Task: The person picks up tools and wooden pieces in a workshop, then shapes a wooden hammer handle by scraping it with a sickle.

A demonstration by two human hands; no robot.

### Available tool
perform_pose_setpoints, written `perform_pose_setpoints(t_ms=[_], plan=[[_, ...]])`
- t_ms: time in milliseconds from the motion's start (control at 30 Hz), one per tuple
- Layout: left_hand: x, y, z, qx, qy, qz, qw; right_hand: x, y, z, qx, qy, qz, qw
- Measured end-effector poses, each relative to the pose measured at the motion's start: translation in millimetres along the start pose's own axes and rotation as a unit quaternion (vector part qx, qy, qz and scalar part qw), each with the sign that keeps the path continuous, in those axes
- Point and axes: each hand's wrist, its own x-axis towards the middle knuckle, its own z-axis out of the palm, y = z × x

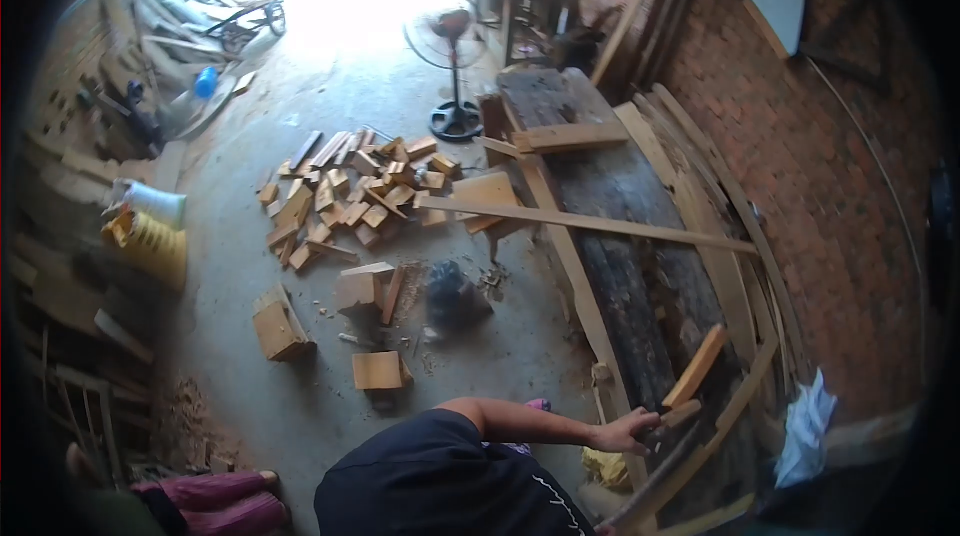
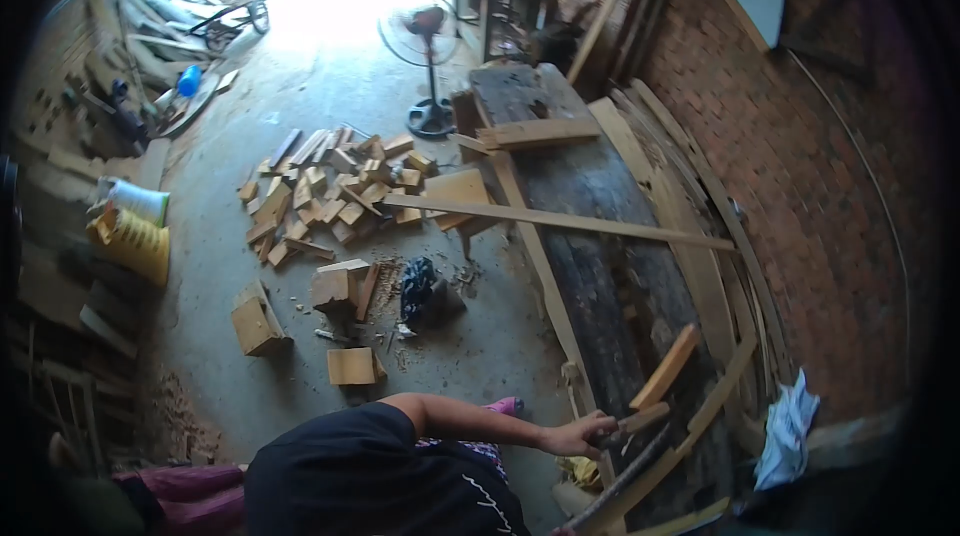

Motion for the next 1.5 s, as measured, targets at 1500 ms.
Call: perform_pose_setpoints(t_ms=[1500], plan=[[111, -174, 404, 0.574, 0.095, -0.003, 0.813, -476, 400, -248, -0.116, 0.01, 0.419, 0.901]])
